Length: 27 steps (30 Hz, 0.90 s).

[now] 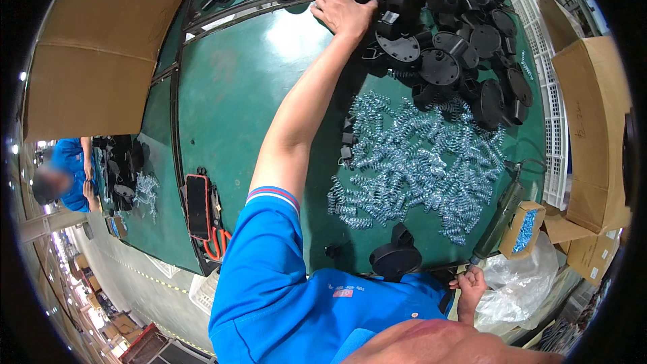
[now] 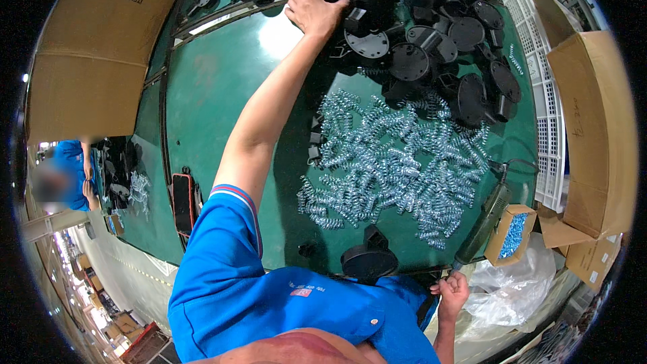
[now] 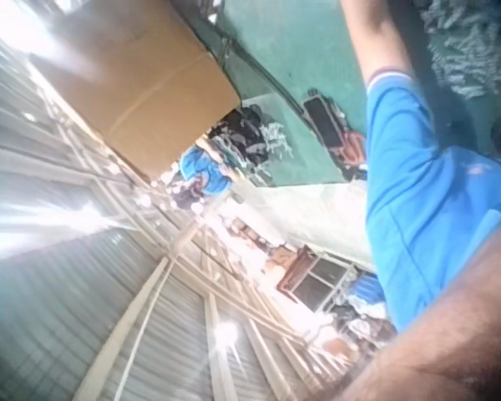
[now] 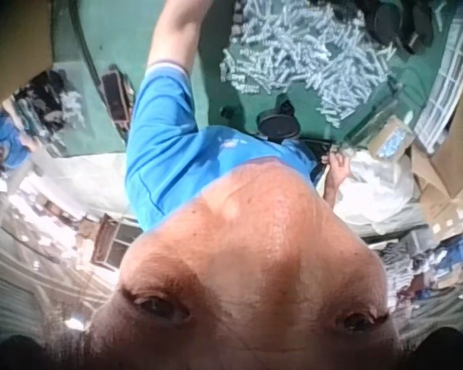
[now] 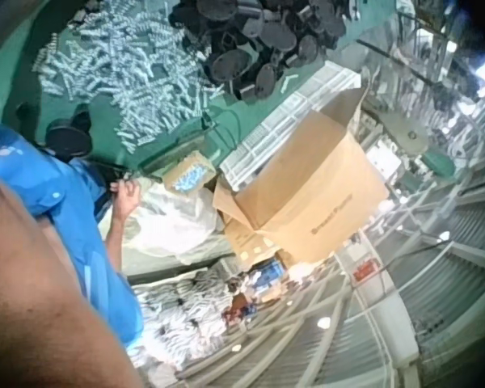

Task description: The person repeatedly picks up small black plastic parts and metallic spiral springs from a green worktable, inserts the springs into the parts, and uses a handheld power tool to fasten them. The person places the completed assemblies on the table and continues the cycle with new parts.

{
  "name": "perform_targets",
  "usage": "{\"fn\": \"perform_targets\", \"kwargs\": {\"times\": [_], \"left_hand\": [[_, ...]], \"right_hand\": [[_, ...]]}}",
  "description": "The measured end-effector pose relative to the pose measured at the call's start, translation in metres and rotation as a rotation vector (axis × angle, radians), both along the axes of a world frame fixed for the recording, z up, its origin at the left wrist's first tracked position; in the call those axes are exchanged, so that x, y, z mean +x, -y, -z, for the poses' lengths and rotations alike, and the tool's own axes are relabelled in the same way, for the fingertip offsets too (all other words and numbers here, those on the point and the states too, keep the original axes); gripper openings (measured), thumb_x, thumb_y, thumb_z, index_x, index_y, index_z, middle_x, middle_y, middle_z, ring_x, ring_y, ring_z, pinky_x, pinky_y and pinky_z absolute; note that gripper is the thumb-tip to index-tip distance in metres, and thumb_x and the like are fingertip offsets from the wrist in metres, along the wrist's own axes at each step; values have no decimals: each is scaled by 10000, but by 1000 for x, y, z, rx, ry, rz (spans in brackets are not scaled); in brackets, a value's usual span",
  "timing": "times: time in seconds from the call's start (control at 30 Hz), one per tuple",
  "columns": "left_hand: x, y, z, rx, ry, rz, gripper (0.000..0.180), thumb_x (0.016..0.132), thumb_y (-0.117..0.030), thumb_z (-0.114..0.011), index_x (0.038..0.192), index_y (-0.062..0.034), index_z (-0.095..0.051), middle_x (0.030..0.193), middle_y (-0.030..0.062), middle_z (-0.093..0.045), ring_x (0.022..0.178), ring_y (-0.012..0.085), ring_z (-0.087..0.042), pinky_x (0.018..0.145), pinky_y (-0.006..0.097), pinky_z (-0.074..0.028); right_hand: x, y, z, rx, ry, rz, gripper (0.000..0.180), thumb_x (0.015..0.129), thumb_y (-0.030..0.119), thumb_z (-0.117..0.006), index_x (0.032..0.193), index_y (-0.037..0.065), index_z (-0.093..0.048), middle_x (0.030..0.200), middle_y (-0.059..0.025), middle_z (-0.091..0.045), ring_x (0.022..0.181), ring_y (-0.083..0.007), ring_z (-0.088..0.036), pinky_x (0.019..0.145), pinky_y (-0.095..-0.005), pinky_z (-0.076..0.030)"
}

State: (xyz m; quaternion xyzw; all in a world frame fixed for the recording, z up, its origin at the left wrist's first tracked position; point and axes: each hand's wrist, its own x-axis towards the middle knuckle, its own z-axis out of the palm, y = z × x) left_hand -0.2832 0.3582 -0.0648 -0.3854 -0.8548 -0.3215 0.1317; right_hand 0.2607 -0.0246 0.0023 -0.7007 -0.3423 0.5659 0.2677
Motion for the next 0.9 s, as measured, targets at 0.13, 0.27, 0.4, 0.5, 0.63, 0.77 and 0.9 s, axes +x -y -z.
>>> {"fn": "perform_targets", "kwargs": {"times": [0.13,0.27,0.4,0.5,0.63,0.77,0.9], "left_hand": [[8,-21,-2,25,145,-153,589,587,-497,-827,975,-66,-729,1230,160,-537,1240,330,-413,1091,491,-208],[20,-28,-14,-31,290,-161,544,581,-477,-825,955,-90,-744,1227,103,-552,1264,301,-397,1136,538,-129],[16,-42,0,-116,195,-192,394,614,-418,-796,891,-141,-756,1168,60,-558,1250,267,-408,1155,573,-88],[10,-41,11,-124,87,-79,203,698,-285,-721,854,-160,-757,1104,76,-597,1194,273,-476,1115,532,-204],[-13,-9,13,-98,-20,374,178,724,-188,-712,885,-130,-758,1006,118,-632,1096,319,-540,978,433,-383],[-22,43,-14,-171,119,702,251,767,-189,-726,1011,-132,-748,1142,134,-631,1046,332,-607,898,405,-492],[-16,86,-24,-246,221,890,266,807,-134,-669,1067,-109,-725,1327,130,-580,1165,308,-585,993,367,-473]], "right_hand": [[-4,-2,-4,-34,12,6,250,850,-72,-561,1088,-35,-494,755,-82,-589,584,-176,-632,520,-278,-549],[-5,-2,-4,-28,-11,-17,192,858,-59,-557,1041,-26,-508,761,-96,-623,592,-169,-638,532,-276,-552],[-4,-7,-6,-39,-42,-47,163,857,-56,-560,1010,-21,-518,772,-102,-633,591,-168,-638,535,-275,-553],[-6,-9,-7,-36,-52,-34,155,852,-56,-566,997,-20,-522,779,-107,-635,591,-173,-639,537,-277,-554],[3,0,2,-8,-65,-28,161,849,-51,-579,998,-20,-528,779,-109,-635,595,-174,-641,536,-275,-550],[2,-5,-1,-15,-60,-47,162,859,-40,-582,1012,-23,-531,772,-104,-635,590,-173,-640,530,-272,-542],[11,3,9,36,-106,-80,166,872,-24,-581,1031,-30,-533,776,-107,-640,588,-176,-640,529,-275,-539]]}}
